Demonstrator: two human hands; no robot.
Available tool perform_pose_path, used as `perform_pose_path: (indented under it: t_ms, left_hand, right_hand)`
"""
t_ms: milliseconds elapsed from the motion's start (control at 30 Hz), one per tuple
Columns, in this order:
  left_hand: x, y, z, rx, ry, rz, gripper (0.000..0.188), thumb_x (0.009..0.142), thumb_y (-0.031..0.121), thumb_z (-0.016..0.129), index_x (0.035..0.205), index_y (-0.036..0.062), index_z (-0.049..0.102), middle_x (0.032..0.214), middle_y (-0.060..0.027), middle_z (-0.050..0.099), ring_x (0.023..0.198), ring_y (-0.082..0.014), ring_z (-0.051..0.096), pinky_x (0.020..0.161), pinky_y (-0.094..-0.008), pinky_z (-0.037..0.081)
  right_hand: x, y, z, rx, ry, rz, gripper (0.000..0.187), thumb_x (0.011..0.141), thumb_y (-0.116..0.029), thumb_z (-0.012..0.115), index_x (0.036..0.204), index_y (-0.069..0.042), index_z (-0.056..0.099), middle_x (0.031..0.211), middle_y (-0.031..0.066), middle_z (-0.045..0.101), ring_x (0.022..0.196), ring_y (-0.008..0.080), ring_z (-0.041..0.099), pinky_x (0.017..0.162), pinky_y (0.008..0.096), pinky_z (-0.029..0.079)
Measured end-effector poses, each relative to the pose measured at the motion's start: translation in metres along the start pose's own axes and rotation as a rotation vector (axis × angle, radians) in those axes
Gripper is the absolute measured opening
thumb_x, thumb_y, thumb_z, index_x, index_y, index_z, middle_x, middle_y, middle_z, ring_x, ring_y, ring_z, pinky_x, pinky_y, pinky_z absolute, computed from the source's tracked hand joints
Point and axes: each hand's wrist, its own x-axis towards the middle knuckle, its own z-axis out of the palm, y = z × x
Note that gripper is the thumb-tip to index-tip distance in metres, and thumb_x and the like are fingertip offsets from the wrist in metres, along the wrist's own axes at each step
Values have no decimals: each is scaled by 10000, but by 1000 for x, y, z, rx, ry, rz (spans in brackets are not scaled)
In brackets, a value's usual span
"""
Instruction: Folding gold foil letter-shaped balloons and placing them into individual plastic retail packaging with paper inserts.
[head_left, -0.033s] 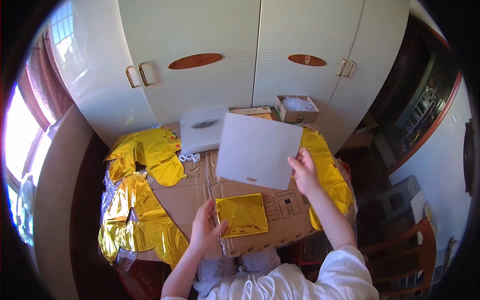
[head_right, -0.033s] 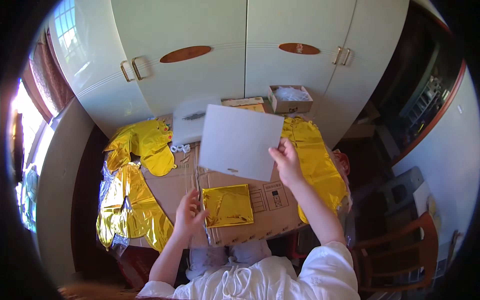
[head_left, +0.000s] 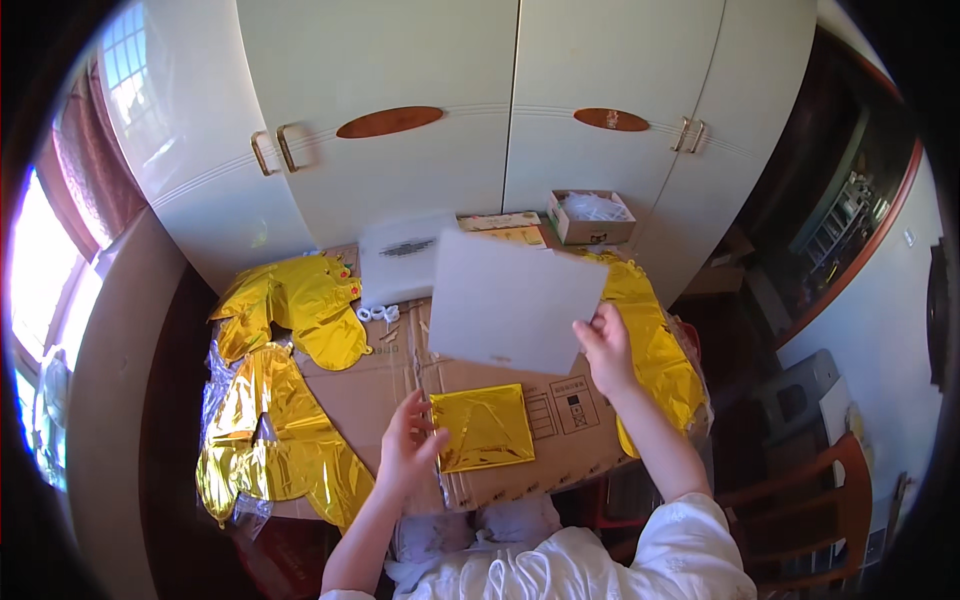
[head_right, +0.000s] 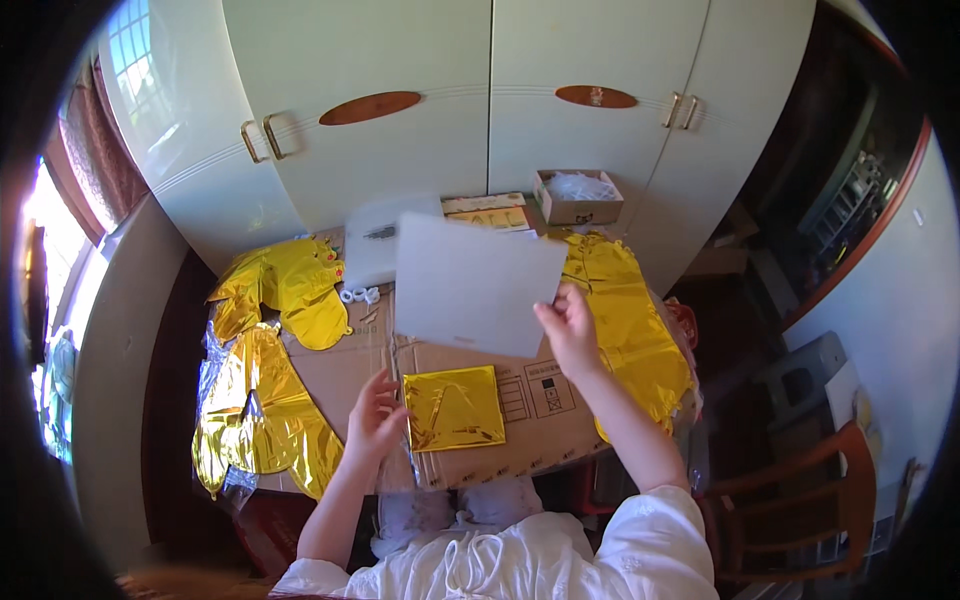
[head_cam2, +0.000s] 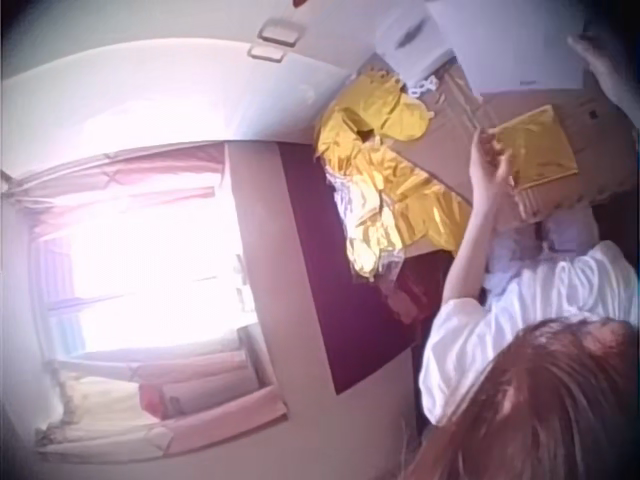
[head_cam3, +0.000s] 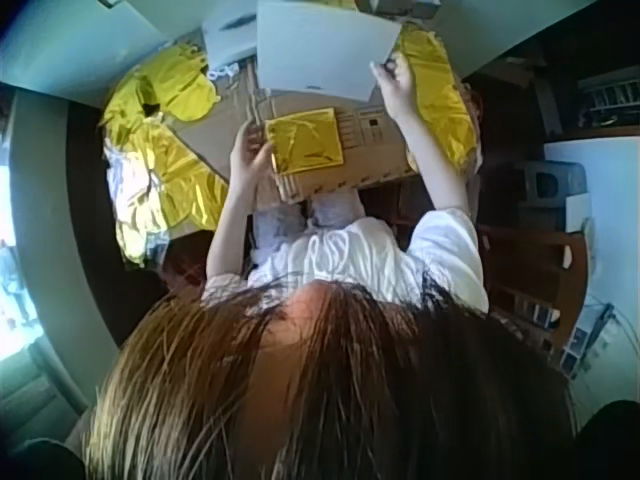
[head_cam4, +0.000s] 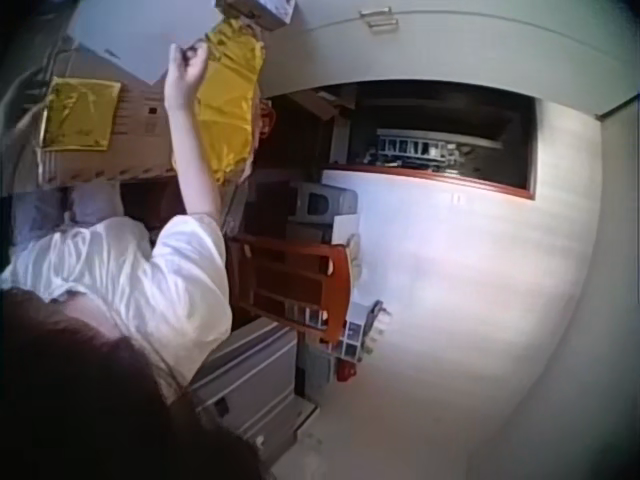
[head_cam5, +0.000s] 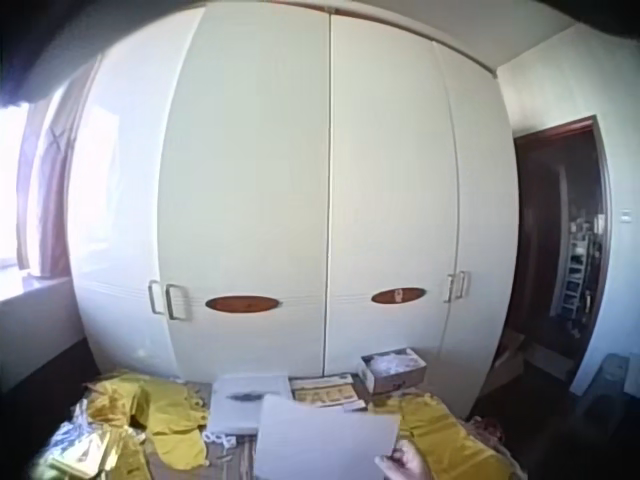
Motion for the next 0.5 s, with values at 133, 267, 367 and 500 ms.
perform_pose_path:
  t_ms: [133,267,367,500]
  left_hand:
    - [8,16,-9,-972,-243,-280,627,933,445,589,1379,34,433,1202,-160,605,1048,-267,642,771,-391,569]
    - [1,23,-25,-1058,-208,-312,378,1007,342,490,1247,55,545,1087,-121,674,930,-191,680,680,-338,584]
    - [9,3,-31,-827,-91,-292,204,978,186,569,1136,59,598,993,-68,700,816,-159,686,702,-302,575]
    - [34,6,-10,-746,-58,-243,129,969,103,573,1088,59,593,1010,-59,693,851,-153,685,762,-286,566]
  right_hand:
    - [-44,0,-18,-852,-342,-620,36,912,-70,629,933,-78,601,921,52,685,892,161,665,869,338,520]
    - [-71,-29,-1,-902,-673,-1030,67,917,-83,571,944,-131,610,1067,11,695,1159,212,628,1089,456,411]
    - [-68,-15,-9,-1102,-497,-1105,125,909,-87,571,1015,-130,619,1181,35,650,1181,239,602,1122,446,353]
    - [-59,14,-7,142,160,106,332,953,-166,580,1265,-87,498,1267,111,586,1095,234,610,1031,370,407]
